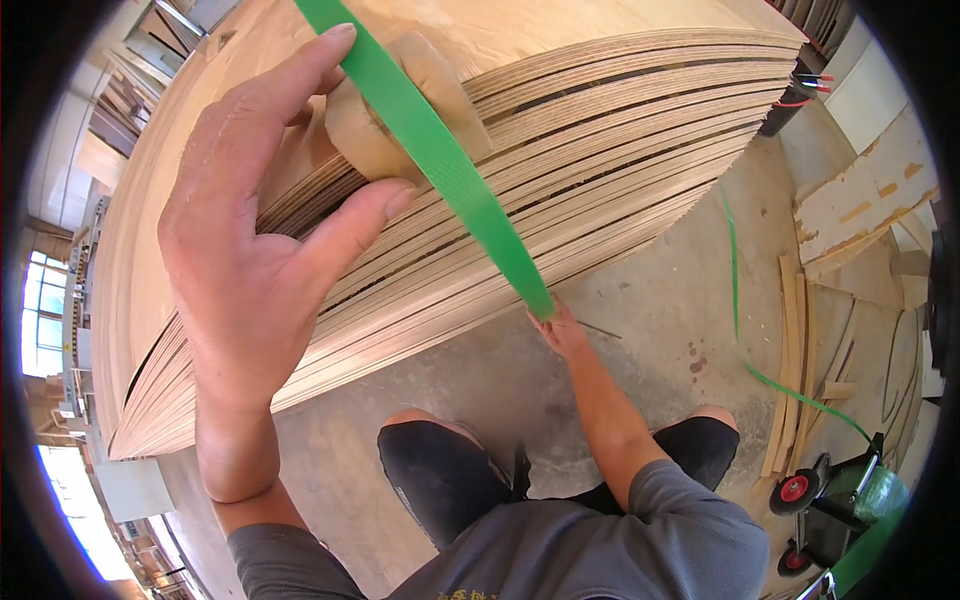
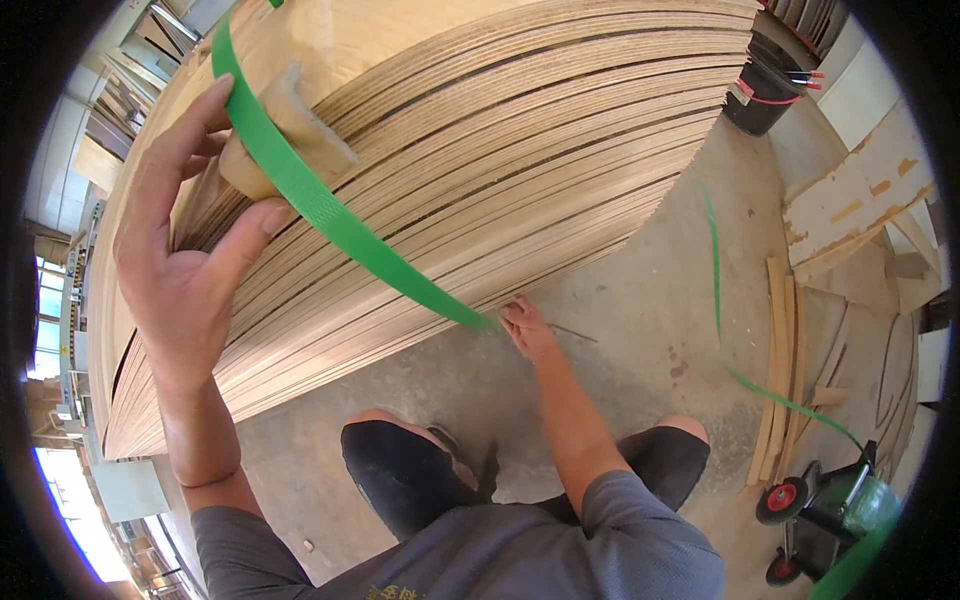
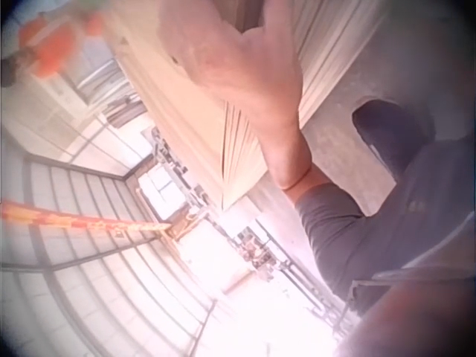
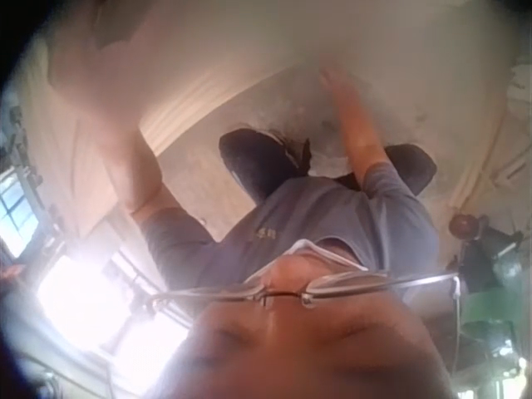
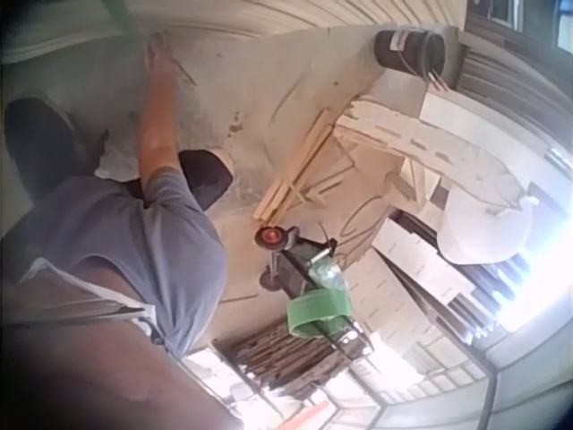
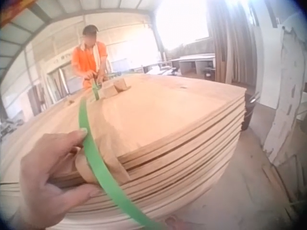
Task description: The person secures a stack of wood panels by pulling green plastic strapping from a dispenser, wrapping it around the stack, and using a tensioning tool and large shears to tighten and cut the strap.
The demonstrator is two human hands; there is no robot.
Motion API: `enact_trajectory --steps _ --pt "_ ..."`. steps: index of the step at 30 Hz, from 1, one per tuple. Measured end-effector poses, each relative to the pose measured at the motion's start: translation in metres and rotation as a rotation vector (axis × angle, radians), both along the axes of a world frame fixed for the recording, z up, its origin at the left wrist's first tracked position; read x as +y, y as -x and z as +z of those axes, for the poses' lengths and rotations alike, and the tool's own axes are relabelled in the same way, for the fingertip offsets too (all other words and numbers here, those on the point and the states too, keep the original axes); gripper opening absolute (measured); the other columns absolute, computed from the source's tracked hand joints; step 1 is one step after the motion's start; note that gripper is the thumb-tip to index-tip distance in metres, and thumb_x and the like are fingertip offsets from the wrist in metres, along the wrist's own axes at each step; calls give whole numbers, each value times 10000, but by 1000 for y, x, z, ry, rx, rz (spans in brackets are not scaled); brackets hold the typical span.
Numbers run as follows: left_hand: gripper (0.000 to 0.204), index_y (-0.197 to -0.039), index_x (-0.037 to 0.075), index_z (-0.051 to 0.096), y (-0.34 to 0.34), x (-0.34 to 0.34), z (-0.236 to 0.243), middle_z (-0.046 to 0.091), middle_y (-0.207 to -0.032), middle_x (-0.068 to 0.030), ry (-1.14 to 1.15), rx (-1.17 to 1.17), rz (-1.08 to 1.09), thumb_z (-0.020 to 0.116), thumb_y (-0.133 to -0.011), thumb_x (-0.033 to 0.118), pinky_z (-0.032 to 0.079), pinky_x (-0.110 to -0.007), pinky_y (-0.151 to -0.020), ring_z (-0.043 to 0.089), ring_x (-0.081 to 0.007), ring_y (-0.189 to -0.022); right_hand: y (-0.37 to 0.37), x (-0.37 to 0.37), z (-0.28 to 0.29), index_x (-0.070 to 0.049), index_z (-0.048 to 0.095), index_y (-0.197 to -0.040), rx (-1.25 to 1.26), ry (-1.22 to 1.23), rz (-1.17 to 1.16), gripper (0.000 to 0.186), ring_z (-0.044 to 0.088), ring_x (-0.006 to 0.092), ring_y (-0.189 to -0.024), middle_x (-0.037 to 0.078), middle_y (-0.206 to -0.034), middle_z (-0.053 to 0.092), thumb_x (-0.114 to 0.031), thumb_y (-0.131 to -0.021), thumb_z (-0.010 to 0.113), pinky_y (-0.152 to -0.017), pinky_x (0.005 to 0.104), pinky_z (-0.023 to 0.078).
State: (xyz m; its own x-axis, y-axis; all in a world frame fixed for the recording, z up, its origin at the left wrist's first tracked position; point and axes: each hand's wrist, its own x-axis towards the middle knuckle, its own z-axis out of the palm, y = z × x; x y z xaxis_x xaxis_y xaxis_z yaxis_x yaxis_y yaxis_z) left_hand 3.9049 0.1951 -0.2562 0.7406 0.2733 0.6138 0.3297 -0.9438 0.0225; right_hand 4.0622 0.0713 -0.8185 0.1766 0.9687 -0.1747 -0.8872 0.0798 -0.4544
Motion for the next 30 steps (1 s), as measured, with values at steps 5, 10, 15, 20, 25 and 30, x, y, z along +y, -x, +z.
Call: enact_trajectory --steps 5,10,15,20,25,30 --pt "727 -1363 111 563 2 2 -5 660 -1184 -75 31 -91 11 825 -686 136 485 -338 -929 617 -200 -1024 18 9 8 -57 437 -1094 -100 254 -141 246 583 164 -1017 52 -1036 565 -86 -928 616 -984 304 491" --pt "780 -1364 96 556 14 -11 4 649 -1157 -87 68 -32 199 778 -621 19 485 -333 -932 615 -194 -986 66 40 9 -40 339 -1336 31 254 -174 514 566 188 -1101 109 -1208 542 -69 -911 626 -1026 337 473" --pt "793 -1357 64 545 -17 -15 -7 623 -1086 -114 81 -89 64 797 -606 25 479 -345 -906 604 -243 -992 -6 4 -137 -30 287 -1420 -1088 157 -399 628 553 192 -1140 122 -1290 503 -25 -892 628 -1058 350 455" --pt "832 -1354 51 519 -8 -18 1 629 -1027 -136 43 -80 90 844 -590 101 517 -387 -829 598 -317 -934 11 17 -124 -25 338 -1350 -1740 166 -176 546 566 150 -1032 67 -1136 504 27 -870 592 -1080 381 429" --pt "779 -1343 33 504 6 -21 7 591 -1110 -142 107 -2 177 805 -628 102 505 -396 -853 583 -325 -1003 37 26 -66 -71 397 -1244 -94 213 -74 431 532 110 -875 14 -981 492 41 -865 569 -1097 390 374" --pt "781 -1365 40 476 -2 -22 12 547 -1170 -182 99 -33 142 774 -646 99 498 -403 -899 564 -336 -1038 10 16 -93 -114 398 -1307 72 112 -171 506 543 140 -980 25 -1081 526 61 -859 553 -1109 391 343"
